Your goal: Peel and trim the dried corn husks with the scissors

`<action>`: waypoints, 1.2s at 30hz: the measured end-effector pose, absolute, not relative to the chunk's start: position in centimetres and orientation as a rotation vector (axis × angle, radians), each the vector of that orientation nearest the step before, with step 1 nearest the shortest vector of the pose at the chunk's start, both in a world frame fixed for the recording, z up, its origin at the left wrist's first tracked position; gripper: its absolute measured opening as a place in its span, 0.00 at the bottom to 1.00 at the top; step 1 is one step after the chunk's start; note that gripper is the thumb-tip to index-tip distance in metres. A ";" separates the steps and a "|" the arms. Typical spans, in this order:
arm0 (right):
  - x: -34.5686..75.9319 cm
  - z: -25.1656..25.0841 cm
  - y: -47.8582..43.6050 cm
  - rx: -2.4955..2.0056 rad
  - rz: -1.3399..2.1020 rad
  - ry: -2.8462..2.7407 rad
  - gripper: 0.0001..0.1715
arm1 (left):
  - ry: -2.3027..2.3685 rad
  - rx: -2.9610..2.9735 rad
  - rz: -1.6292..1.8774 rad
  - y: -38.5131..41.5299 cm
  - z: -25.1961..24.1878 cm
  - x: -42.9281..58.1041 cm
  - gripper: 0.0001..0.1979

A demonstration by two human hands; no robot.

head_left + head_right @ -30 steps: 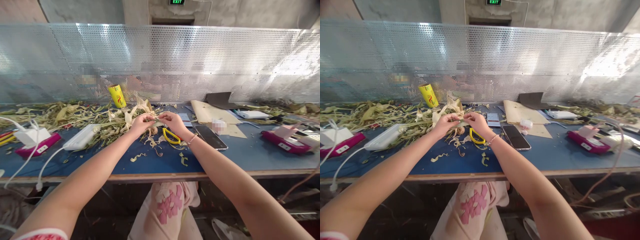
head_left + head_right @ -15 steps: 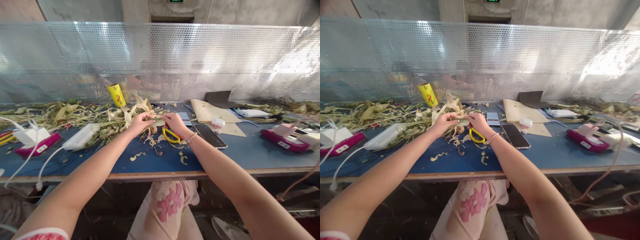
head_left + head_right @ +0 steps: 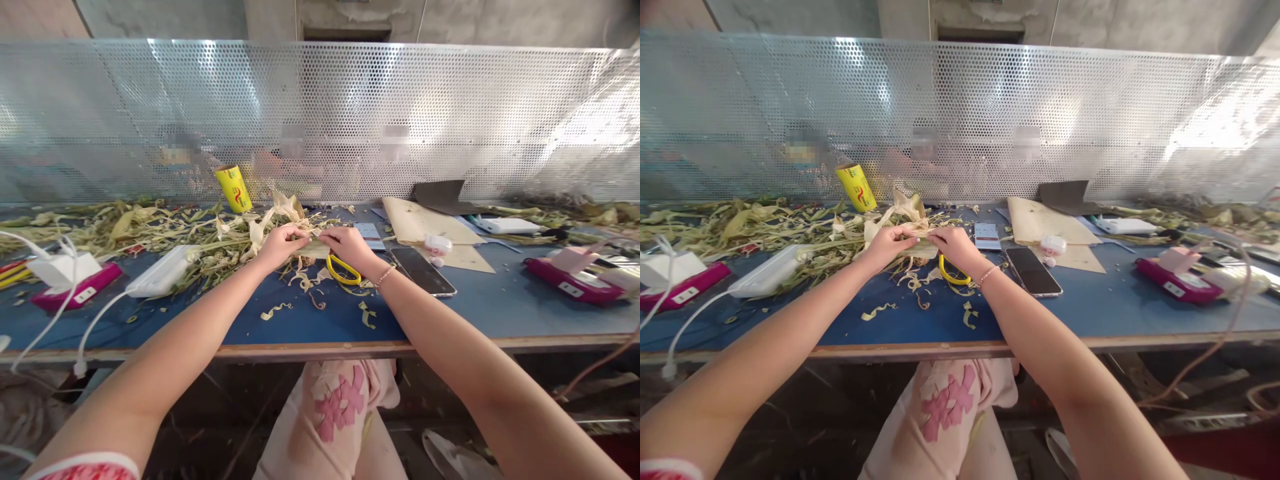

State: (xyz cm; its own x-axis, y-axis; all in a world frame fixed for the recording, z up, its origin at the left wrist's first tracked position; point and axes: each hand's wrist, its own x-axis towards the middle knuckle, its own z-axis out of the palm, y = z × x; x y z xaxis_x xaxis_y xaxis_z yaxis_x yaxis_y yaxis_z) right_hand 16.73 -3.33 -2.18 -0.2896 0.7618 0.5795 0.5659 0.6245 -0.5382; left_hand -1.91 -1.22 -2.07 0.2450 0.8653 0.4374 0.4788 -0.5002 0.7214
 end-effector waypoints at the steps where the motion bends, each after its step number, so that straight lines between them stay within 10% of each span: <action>1: 16.7 -2.1 -3.4 -1.061 0.342 -1.982 0.12 | 1.202 2.058 1.176 -1.2 -2.1 -1.9 0.14; 17: 16.4 -2.6 -2.7 -0.947 0.976 -1.604 0.12 | 0.985 1.390 1.158 -2.0 -1.6 -0.8 0.10; 36: 16.4 -2.2 -2.9 -0.869 0.824 -1.696 0.08 | 0.985 1.631 1.045 -2.1 -1.7 -0.9 0.13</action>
State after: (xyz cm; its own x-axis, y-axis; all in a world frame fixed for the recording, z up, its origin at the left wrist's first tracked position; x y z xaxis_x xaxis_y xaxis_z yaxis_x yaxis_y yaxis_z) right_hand 16.40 -2.89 -2.23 -0.2242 0.8547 0.4683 0.1601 0.5063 -0.8474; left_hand -0.94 -2.14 -1.67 0.3161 0.9292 0.1916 0.1367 -0.2445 0.9600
